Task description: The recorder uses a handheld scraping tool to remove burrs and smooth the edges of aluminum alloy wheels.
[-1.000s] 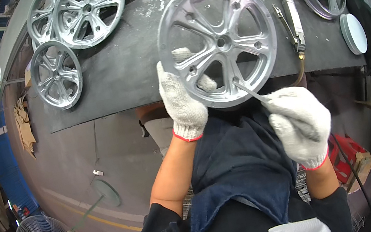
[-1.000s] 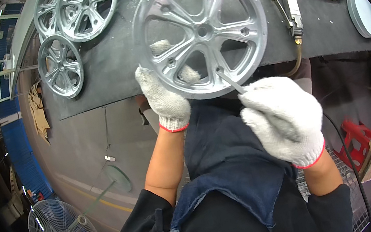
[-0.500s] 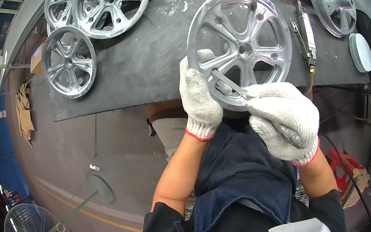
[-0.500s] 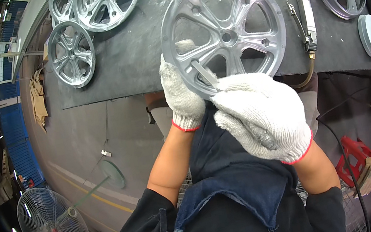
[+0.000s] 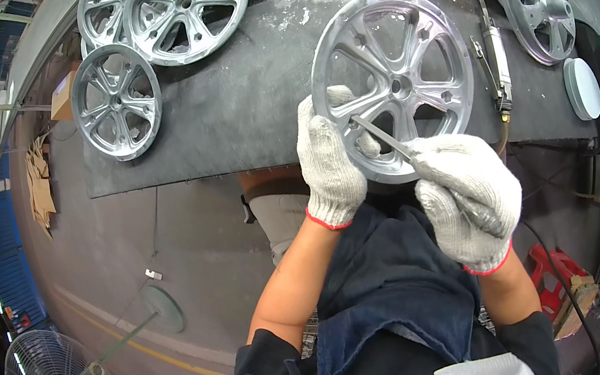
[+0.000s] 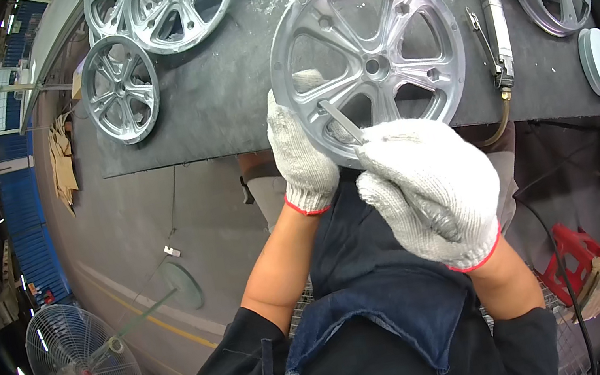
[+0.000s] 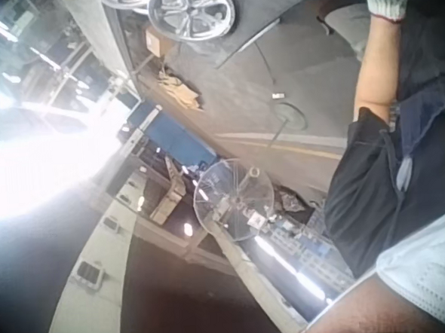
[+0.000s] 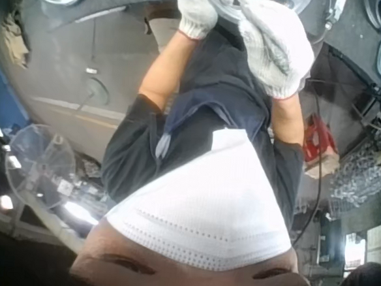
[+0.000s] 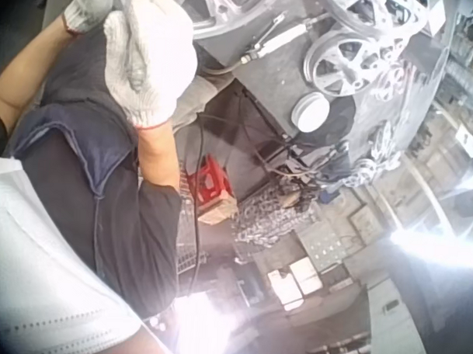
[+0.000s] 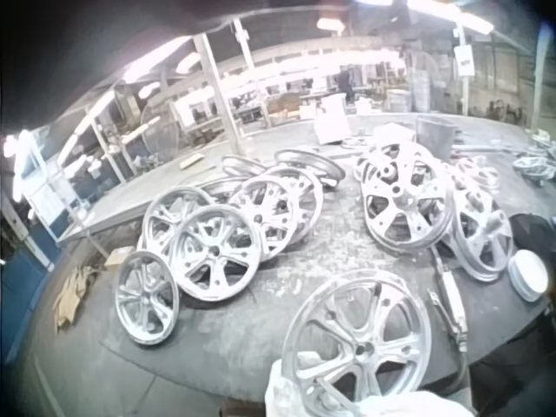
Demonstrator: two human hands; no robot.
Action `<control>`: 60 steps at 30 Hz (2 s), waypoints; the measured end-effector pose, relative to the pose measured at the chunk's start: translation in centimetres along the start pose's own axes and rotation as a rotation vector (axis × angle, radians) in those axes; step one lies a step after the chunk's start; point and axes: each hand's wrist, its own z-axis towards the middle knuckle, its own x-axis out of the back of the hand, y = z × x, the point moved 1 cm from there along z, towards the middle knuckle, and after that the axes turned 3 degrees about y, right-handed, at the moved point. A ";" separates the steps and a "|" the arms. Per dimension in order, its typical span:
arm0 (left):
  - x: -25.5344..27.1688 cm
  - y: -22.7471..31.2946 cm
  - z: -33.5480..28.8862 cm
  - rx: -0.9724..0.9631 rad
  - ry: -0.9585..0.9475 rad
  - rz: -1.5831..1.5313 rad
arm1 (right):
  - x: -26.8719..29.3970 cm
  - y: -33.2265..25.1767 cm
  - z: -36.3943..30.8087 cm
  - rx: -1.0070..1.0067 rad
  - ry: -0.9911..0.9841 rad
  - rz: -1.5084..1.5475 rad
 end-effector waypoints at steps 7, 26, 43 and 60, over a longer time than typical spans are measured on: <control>0.1 -0.3 -0.1 0.007 0.006 -0.010 | 0.0 0.6 0.8 -0.096 0.051 0.045; -0.1 1.3 0.4 0.056 -0.043 0.127 | 1.6 1.0 3.9 -0.107 0.181 0.001; -0.2 1.7 0.0 0.069 0.032 0.154 | 1.9 2.8 6.3 -0.010 -0.010 0.014; 0.1 0.8 -0.1 0.057 0.015 0.157 | 4.9 5.7 2.5 -0.076 0.338 -0.049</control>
